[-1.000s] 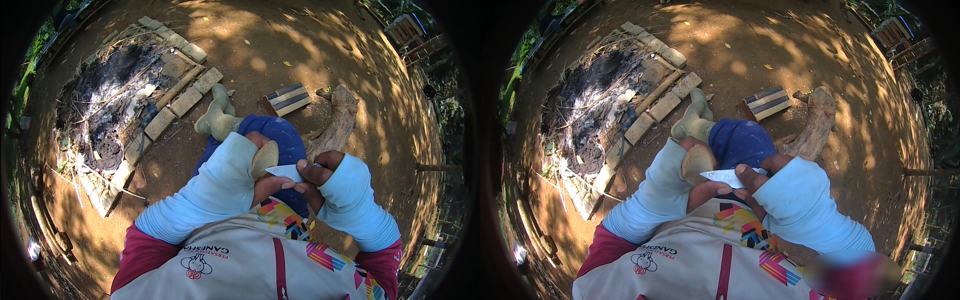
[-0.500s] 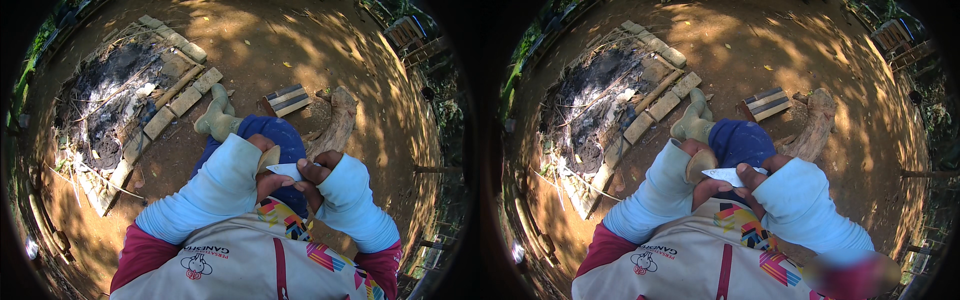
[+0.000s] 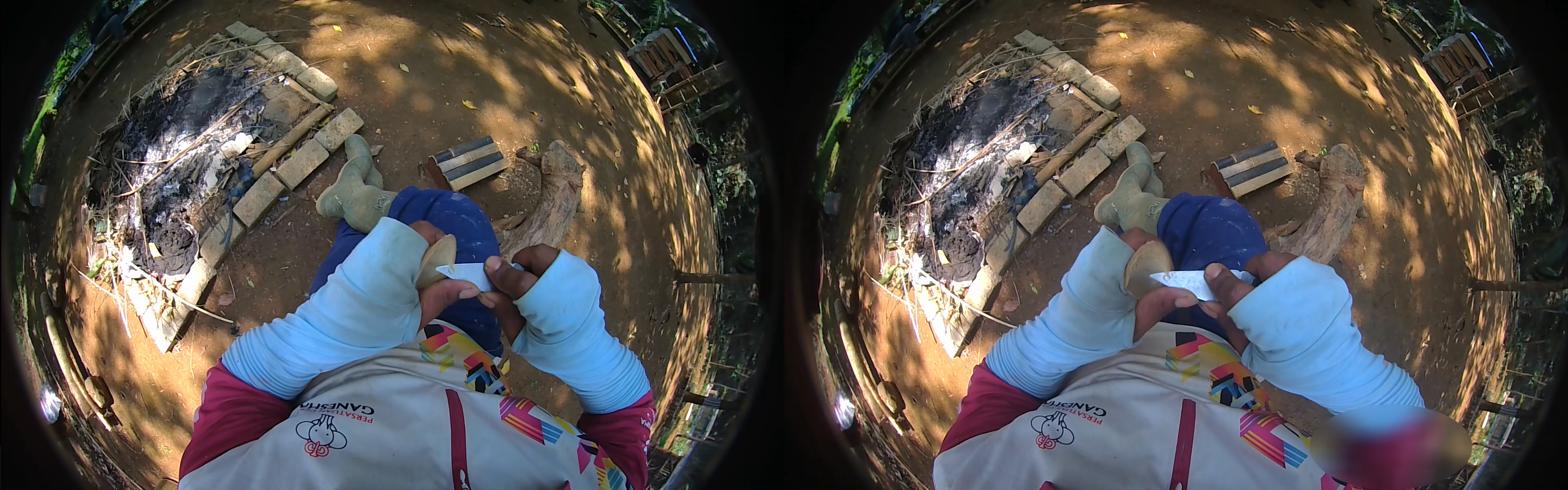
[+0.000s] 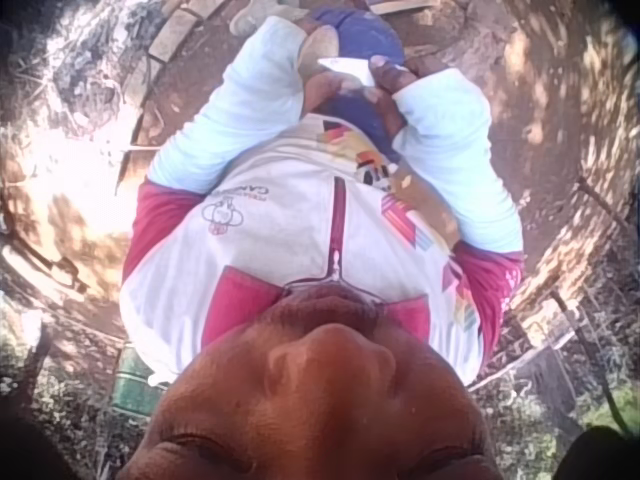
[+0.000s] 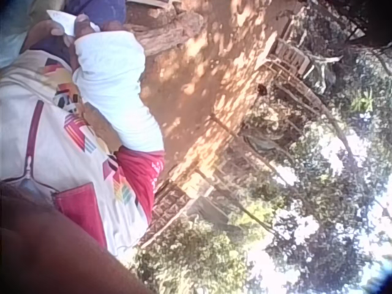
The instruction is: The person sits on the ground and carves a piece of light-colored wood using a small knife. They hold the wood in their left hand and use the knife in their right hand to shave off thin strips of wood, shaping the object. The person rotates the wood periodically to work on different sides.
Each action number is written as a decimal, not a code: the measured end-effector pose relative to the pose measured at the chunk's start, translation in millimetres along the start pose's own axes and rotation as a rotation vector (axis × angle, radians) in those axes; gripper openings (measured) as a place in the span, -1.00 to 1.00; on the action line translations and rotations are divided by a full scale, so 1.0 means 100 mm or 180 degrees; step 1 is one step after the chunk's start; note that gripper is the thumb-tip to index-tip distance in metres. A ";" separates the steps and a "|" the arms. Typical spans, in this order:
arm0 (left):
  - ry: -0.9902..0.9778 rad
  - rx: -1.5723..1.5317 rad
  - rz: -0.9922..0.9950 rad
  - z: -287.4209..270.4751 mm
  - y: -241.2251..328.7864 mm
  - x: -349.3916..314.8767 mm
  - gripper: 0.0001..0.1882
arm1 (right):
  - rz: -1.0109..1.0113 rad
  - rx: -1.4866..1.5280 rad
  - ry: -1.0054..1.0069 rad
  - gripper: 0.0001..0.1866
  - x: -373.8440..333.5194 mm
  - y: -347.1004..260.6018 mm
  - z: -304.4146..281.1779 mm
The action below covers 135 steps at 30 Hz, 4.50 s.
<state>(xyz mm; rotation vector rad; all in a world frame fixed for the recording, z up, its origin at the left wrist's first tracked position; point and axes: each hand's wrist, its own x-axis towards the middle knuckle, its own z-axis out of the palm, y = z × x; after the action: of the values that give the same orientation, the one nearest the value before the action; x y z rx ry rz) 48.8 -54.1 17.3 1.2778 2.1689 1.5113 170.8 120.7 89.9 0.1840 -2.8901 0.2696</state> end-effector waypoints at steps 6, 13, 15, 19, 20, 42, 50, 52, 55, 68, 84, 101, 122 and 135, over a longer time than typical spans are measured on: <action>-0.0031 -0.0245 -0.0205 0.03 -0.02 -0.04 -0.38 | 0.0056 -0.0142 0.0003 -0.73 0.01 -0.01 0.01; -0.0279 -0.0607 -0.0341 -0.03 -0.08 0.00 -0.31 | -0.0064 0.0195 0.0195 -0.62 -0.02 0.05 0.08; -0.0427 -0.0662 -0.0381 -0.06 -0.11 0.03 -0.30 | -0.0073 0.0303 0.0138 -0.58 -0.01 0.04 0.06; -0.0296 -0.0738 -0.0550 -0.05 -0.07 0.04 -0.49 | -0.0048 0.0297 -0.0013 -0.57 0.00 0.05 0.01; -0.0309 -0.0784 -0.0583 -0.05 -0.07 0.04 -0.50 | -0.0025 0.0274 -0.0073 -0.58 0.00 0.04 0.00; -0.0248 -0.0301 -0.0280 0.09 -0.17 0.01 -0.40 | 0.0369 0.0081 -0.0568 -0.80 -0.03 0.01 -0.01; -0.0139 -0.0169 -0.0117 0.13 -0.23 -0.02 -0.37 | 0.0332 -0.0115 -0.0653 -0.77 0.00 0.00 0.00; -0.0160 -0.0141 -0.0140 0.13 -0.22 -0.02 -0.37 | 0.0424 -0.0107 -0.0649 -0.73 -0.04 0.00 0.03; -0.0077 -0.0204 0.0031 0.14 -0.25 -0.01 -0.37 | 0.0343 -0.0141 -0.0638 -0.61 -0.05 0.03 0.05; -0.0251 -0.0602 -0.0103 0.17 -0.30 -0.01 -0.47 | 0.0584 -0.0135 -0.0717 -0.61 0.00 0.03 0.08; -0.0095 -0.0354 -0.0083 0.21 -0.32 -0.01 -0.43 | 0.0405 0.0186 -0.0461 -0.70 0.02 0.06 0.14; -0.0231 -0.0391 -0.0097 0.22 -0.30 -0.01 -0.52 | 0.0297 -0.0211 -0.0880 -0.72 0.02 0.06 0.09; -0.0013 -0.0505 -0.0202 0.32 -0.34 -0.04 -0.44 | 0.0703 0.0022 -0.0349 -0.76 -0.10 0.08 0.26; -0.0280 -0.0312 -0.0319 0.26 -0.29 -0.04 -0.49 | 0.0170 0.0112 -0.0326 -0.73 -0.04 0.13 0.15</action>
<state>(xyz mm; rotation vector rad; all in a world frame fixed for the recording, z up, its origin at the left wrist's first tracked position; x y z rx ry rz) 51.3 -43.1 -19.7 1.1635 2.0456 1.4743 169.3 130.7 72.5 0.1305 -2.9966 0.3298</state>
